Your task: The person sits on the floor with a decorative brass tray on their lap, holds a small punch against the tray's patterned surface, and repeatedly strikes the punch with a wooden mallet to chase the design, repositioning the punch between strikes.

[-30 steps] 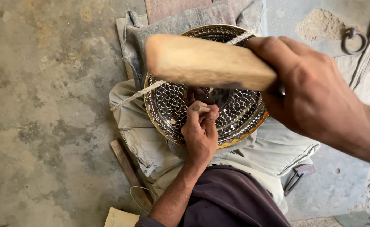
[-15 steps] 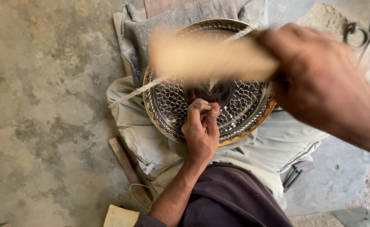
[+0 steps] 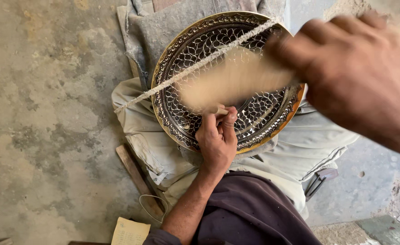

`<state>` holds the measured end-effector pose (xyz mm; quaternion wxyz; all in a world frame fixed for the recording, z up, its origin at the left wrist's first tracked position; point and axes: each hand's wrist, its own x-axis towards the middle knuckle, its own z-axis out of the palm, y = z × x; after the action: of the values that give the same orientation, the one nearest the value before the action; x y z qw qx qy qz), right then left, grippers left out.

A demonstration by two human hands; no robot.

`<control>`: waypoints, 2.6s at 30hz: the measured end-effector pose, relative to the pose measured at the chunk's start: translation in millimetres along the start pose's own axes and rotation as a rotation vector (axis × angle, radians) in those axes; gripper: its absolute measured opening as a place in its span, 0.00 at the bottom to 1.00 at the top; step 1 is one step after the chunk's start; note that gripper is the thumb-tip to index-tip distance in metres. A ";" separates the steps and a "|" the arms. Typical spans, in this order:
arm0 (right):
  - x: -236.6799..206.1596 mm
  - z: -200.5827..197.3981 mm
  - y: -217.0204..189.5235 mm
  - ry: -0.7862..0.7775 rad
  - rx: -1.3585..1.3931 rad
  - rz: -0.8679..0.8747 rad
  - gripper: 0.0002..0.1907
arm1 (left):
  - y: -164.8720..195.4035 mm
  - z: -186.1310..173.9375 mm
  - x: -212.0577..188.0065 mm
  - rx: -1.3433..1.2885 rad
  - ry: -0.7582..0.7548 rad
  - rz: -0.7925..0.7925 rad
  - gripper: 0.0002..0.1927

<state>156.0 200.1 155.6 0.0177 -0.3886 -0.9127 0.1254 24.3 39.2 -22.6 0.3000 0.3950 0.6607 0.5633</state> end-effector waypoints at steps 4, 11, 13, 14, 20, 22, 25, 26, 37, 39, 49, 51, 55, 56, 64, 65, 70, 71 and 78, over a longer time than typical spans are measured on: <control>0.1 -1.6 -0.3 -0.002 0.017 0.058 0.23 | -0.1 1.0 -1.3 -0.023 0.008 0.072 0.10; 7.5 -8.8 -6.5 0.095 0.054 -0.126 0.23 | -3.2 0.5 1.4 -0.008 -0.029 0.029 0.11; 9.7 -8.6 -8.8 0.036 -0.157 -0.112 0.27 | -2.3 -1.0 1.8 -0.030 -0.024 0.065 0.13; 10.4 -7.5 -9.5 0.009 -0.265 -0.103 0.28 | -1.6 -1.6 1.5 -0.007 -0.025 0.078 0.13; 2.9 -4.6 -5.4 0.004 0.314 0.186 0.29 | 2.2 -1.5 -0.1 -0.027 -0.005 -0.003 0.12; 1.1 -7.3 -3.2 0.016 -0.370 -0.125 0.22 | 2.2 -1.6 -0.2 -0.016 -0.013 0.002 0.11; 3.4 -10.1 -4.3 0.103 -0.122 -0.192 0.20 | 1.8 -2.8 -0.1 -0.014 -0.041 0.018 0.11; 4.8 -11.5 -5.3 0.141 0.175 -0.148 0.21 | 1.7 -2.9 -0.3 -0.013 -0.044 0.013 0.11; 0.8 -8.5 -3.6 0.070 -0.284 -0.194 0.19 | 1.1 -2.6 -0.5 -0.022 -0.060 0.045 0.12; -1.9 -7.9 -1.4 0.080 -0.567 -0.259 0.18 | 1.9 -3.1 -1.2 0.009 -0.071 0.057 0.11; -6.7 -14.6 -8.9 0.065 -0.539 -0.254 0.22 | 4.5 -4.2 -2.1 0.055 -0.038 0.028 0.09; -8.4 -14.5 -10.2 0.079 -0.410 -0.187 0.26 | 4.0 -3.9 -2.5 -0.042 -0.024 0.083 0.10; -19.5 -10.8 -12.3 0.041 -0.552 -0.180 0.24 | -1.2 -4.9 -3.5 0.088 -0.029 0.008 0.12; -23.7 -9.6 -12.7 0.040 -0.595 -0.192 0.24 | -2.9 -4.9 -4.3 0.069 -0.030 0.022 0.11; -55.8 0.0 -5.3 0.034 -0.487 -0.175 0.21 | -7.1 -21.1 0.4 0.093 -0.058 0.145 0.13; -58.3 0.6 -0.9 0.049 -0.393 -0.148 0.21 | -4.7 -27.1 0.8 0.099 -0.048 0.096 0.12; -70.4 13.8 24.5 0.095 -0.074 -0.012 0.28 | 3.8 -27.1 9.3 0.003 -0.216 0.102 0.16; -73.5 16.7 29.1 0.101 -0.063 -0.003 0.29 | 4.5 -24.0 11.6 0.012 -0.250 0.142 0.14; -76.4 20.2 38.4 0.137 -0.030 -0.006 0.30 | 8.0 -22.0 23.2 0.147 -0.423 0.153 0.12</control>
<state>233.7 166.8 131.7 0.0749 -0.3938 -0.9122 0.0849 -4.6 48.4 -9.5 0.3584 0.5740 0.5906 0.4397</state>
